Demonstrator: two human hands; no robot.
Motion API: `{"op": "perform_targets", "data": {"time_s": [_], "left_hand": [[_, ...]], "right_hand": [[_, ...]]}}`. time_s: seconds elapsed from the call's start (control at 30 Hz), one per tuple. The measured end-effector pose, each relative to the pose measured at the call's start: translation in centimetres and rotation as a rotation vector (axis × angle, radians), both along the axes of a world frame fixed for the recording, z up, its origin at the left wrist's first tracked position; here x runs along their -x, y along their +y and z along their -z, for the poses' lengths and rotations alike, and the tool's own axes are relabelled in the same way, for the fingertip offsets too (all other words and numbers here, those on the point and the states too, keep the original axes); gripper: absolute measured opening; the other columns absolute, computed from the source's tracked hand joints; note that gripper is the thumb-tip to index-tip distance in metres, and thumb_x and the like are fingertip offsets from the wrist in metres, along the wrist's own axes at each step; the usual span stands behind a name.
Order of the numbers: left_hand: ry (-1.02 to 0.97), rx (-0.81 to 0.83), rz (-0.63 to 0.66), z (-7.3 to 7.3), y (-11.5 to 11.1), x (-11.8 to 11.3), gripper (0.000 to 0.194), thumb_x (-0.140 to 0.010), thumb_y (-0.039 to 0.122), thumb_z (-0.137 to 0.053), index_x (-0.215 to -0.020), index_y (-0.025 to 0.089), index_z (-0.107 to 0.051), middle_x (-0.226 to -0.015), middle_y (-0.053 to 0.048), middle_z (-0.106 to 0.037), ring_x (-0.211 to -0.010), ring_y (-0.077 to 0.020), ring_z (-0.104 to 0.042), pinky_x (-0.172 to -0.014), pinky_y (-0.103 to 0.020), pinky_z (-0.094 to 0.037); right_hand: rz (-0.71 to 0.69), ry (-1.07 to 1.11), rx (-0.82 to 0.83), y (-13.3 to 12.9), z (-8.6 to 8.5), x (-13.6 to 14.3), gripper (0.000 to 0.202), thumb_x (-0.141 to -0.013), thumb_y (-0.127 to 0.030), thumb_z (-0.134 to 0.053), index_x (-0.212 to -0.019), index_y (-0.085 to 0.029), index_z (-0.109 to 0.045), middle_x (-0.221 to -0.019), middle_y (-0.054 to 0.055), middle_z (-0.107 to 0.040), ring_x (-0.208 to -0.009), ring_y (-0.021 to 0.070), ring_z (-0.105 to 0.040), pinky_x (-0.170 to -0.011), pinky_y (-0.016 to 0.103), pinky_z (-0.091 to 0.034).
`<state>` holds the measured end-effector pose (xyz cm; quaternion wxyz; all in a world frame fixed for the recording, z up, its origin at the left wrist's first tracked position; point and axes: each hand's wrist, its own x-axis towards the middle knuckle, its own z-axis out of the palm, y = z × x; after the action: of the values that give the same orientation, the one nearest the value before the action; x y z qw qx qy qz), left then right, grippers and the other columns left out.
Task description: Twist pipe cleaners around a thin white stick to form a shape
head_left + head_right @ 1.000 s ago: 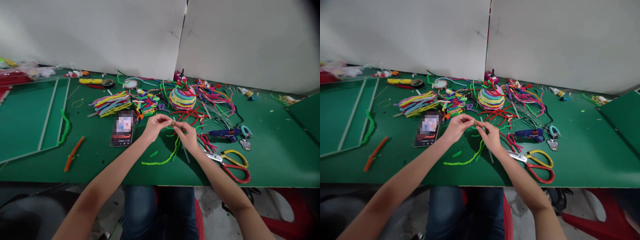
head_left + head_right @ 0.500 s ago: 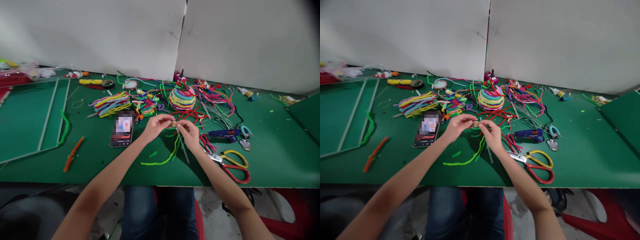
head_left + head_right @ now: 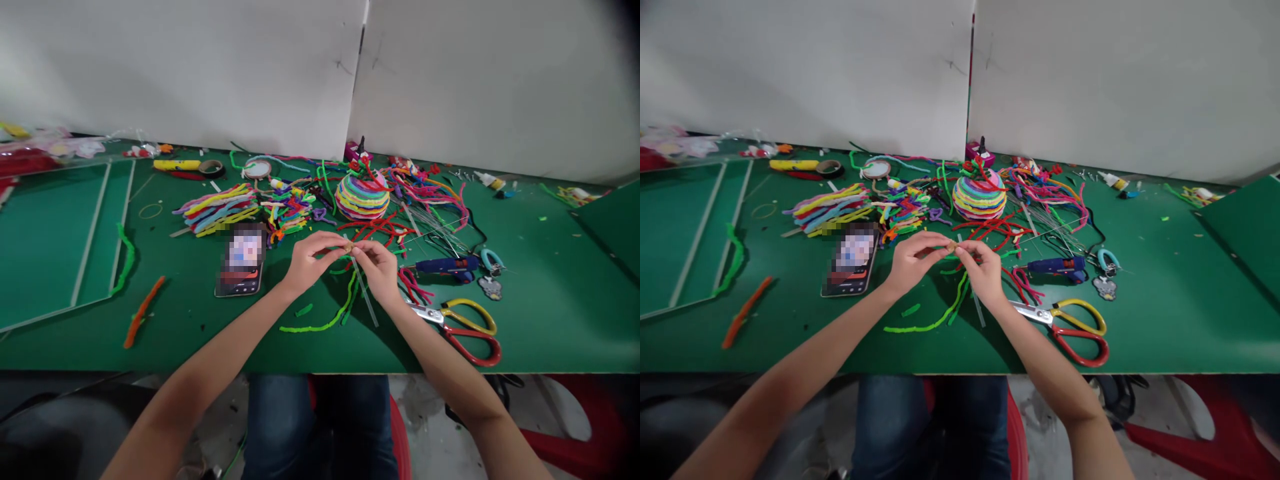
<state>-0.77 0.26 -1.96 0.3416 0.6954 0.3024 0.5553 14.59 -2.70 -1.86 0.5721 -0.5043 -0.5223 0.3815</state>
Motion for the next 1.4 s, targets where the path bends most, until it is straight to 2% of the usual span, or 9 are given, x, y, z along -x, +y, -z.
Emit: {"op": "perform_targets", "data": {"time_s": [0.3,0.57,0.7,1.0,1.13,1.2,1.27,1.33,1.4], "left_hand": [[0.076,-0.077,-0.010,-0.1,0.1,0.3,0.014,-0.078,0.025,-0.067,-0.091,0.019,-0.070,-0.093,-0.005,-0.071,-0.086,-0.0138,-0.067,-0.069,-0.023,-0.058],[0.203,-0.102,0.082,-0.1,0.6,1.2,0.018,-0.079,0.026,-0.066,-0.095,0.018,-0.066,-0.097,-0.007,-0.069,-0.088,-0.0142,-0.067,-0.069,-0.023,-0.058],[0.222,-0.089,0.113,-0.4,0.6,1.3,0.018,-0.078,0.027,-0.065,-0.093,0.017,-0.063,-0.094,-0.005,-0.067,-0.083,-0.0133,-0.065,-0.069,-0.024,-0.058],[0.295,-0.121,0.134,-0.4,0.6,1.7,0.016,-0.077,0.022,-0.065,-0.091,0.018,-0.058,-0.090,-0.003,-0.061,-0.077,-0.0102,-0.062,-0.070,-0.024,-0.056],[0.335,-0.091,0.215,-0.7,0.7,1.9,0.016,-0.077,0.023,-0.066,-0.090,0.018,-0.058,-0.088,-0.002,-0.061,-0.075,-0.0099,-0.062,-0.070,-0.023,-0.055],[0.368,-0.097,0.237,-1.2,0.6,2.3,0.021,-0.077,0.025,-0.066,-0.094,0.019,-0.058,-0.093,-0.003,-0.062,-0.080,-0.0114,-0.062,-0.071,-0.024,-0.055],[0.435,-0.140,0.208,-1.8,0.5,3.5,0.036,-0.076,0.029,-0.069,-0.108,0.021,-0.056,-0.107,-0.007,-0.061,-0.093,-0.0158,-0.061,-0.076,-0.028,-0.055],[0.523,-0.220,0.086,-2.1,0.3,5.7,0.049,-0.076,0.032,-0.069,-0.120,0.023,-0.051,-0.119,-0.009,-0.057,-0.109,-0.0212,-0.056,-0.084,-0.034,-0.052],[0.562,-0.309,-0.129,-1.7,0.1,8.7,0.032,-0.081,0.027,-0.062,-0.113,0.025,-0.058,-0.110,-0.006,-0.061,-0.105,-0.0217,-0.056,-0.091,-0.040,-0.048]], "right_hand": [[-0.018,-0.074,-0.034,0.0,0.1,-0.3,0.014,-0.076,-0.034,-0.066,-0.080,-0.021,-0.068,-0.077,0.001,-0.071,-0.070,0.0135,-0.062,-0.068,0.027,-0.048],[-0.077,-0.140,-0.027,0.0,-0.6,-0.7,0.011,-0.074,-0.032,-0.068,-0.076,-0.021,-0.070,-0.074,0.000,-0.072,-0.065,0.0131,-0.061,-0.063,0.027,-0.048],[-0.131,-0.104,0.003,0.1,-0.8,-0.7,0.013,-0.073,-0.034,-0.068,-0.075,-0.021,-0.070,-0.071,0.000,-0.071,-0.063,0.0128,-0.061,-0.063,0.027,-0.048],[-0.215,0.070,0.113,0.3,0.2,-0.6,0.016,-0.068,-0.038,-0.073,-0.072,-0.023,-0.070,-0.072,0.000,-0.071,-0.065,0.0133,-0.063,-0.065,0.027,-0.050],[-0.287,0.047,0.176,0.4,0.1,-0.8,0.018,-0.064,-0.039,-0.076,-0.069,-0.022,-0.070,-0.069,0.000,-0.071,-0.064,0.0141,-0.064,-0.065,0.028,-0.051],[-0.274,0.014,0.162,0.4,0.0,-0.8,0.019,-0.065,-0.040,-0.075,-0.069,-0.022,-0.070,-0.069,0.001,-0.071,-0.064,0.0139,-0.064,-0.064,0.027,-0.050],[-0.210,-0.016,0.121,0.5,0.0,-0.7,0.020,-0.066,-0.041,-0.074,-0.072,-0.022,-0.070,-0.071,0.001,-0.071,-0.063,0.0134,-0.063,-0.062,0.027,-0.050],[-0.142,-0.033,0.087,0.5,0.2,-0.6,0.022,-0.067,-0.041,-0.073,-0.075,-0.021,-0.070,-0.072,0.001,-0.071,-0.063,0.0130,-0.062,-0.061,0.026,-0.050],[-0.117,-0.047,0.077,0.6,0.5,-0.5,0.022,-0.068,-0.041,-0.072,-0.076,-0.021,-0.069,-0.072,0.001,-0.071,-0.063,0.0129,-0.062,-0.061,0.026,-0.050]]}}
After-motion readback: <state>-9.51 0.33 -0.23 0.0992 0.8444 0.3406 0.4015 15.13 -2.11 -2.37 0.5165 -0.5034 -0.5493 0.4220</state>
